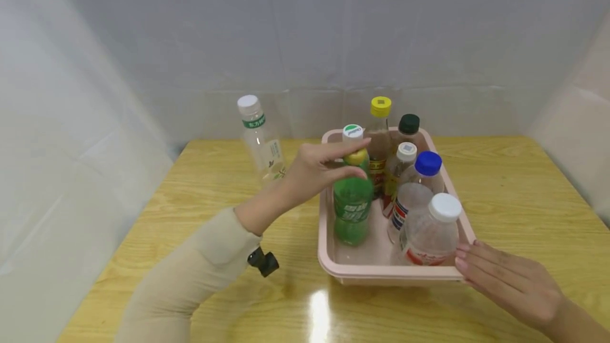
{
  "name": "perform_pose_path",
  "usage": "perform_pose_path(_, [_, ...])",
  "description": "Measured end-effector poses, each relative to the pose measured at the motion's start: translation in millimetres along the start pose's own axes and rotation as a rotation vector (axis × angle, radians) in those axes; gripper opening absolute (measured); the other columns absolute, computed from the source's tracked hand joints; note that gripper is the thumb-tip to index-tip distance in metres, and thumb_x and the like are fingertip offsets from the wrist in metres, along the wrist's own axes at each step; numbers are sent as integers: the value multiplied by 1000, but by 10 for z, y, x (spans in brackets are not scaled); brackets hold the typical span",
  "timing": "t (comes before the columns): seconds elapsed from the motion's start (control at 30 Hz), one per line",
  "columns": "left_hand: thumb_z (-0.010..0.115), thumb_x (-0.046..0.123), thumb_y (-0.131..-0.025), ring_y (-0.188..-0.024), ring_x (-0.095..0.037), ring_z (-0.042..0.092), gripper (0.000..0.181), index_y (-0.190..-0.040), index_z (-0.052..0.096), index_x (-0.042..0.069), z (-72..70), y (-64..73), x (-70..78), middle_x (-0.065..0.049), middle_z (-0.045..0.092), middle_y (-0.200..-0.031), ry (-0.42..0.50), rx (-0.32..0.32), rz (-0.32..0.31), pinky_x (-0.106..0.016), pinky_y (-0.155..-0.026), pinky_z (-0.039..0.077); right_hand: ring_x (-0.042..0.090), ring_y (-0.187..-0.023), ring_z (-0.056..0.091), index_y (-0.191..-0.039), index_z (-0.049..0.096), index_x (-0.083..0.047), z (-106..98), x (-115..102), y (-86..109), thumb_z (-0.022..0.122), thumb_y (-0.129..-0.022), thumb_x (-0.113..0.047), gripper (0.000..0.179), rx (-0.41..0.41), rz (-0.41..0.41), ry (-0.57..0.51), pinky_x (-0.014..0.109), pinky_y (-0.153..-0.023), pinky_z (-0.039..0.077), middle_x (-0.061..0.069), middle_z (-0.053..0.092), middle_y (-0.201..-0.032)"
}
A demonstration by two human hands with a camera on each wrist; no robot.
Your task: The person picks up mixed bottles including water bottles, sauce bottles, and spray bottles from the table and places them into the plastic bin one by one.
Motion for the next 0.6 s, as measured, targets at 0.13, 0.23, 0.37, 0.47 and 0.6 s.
perform_pose_path(0.13, [78, -2, -69, -102, -24, 66, 49, -115, 61, -12, 5, 28, -38, -23, 63, -115, -13, 11, -11, -20, -78, 56, 21, -110, 63, -107, 68, 6, -1, 1, 17, 53, -97, -10, 24, -3, 1, 3, 28, -101, 45, 17, 69, -108])
perform_pose_path(0.23, [78, -2, -70, -102, -23, 66, 50, -116, 60, -11, 17, 58, -73, -21, 63, -116, -5, 17, -34, -20, -78, 56, 20, -112, 62, -110, 67, 5, 4, 0, 41, 51, -98, -9, 25, -29, 6, 20, 27, -102, 44, 16, 68, -111])
perform_pose_path(0.37, [77, -2, -71, -104, -22, 66, 53, -120, 58, -10, 36, 85, -100, -21, 61, -120, 8, 28, -54, -21, -78, 56, 18, -119, 57, -116, 64, 6, 17, -8, 34, 46, -99, -7, 28, -87, 16, 41, 27, -106, 40, 14, 65, -119])
perform_pose_path(0.47, [78, 0, -71, -105, -23, 65, 56, -122, 56, -10, 42, 93, -93, -22, 59, -122, -9, 34, -52, -21, -79, 56, 17, -123, 53, -120, 61, 6, 30, -15, 13, 42, -100, -6, 30, -120, 21, 58, 26, -108, 37, 13, 62, -124])
perform_pose_path(0.6, [79, 1, -70, -105, -25, 65, 58, -122, 55, -12, 30, 98, -60, -24, 58, -123, -41, 41, -32, -19, -79, 55, 17, -124, 53, -120, 60, 8, 29, -31, 15, 42, -100, -5, 30, -127, 16, 73, 26, -108, 37, 14, 61, -125])
Point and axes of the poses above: each hand's wrist, its own y-axis away from the middle knuckle, its own z-axis out of the palm, x = y × z, the point moved 9 cm from there along -y, towards the middle knuckle
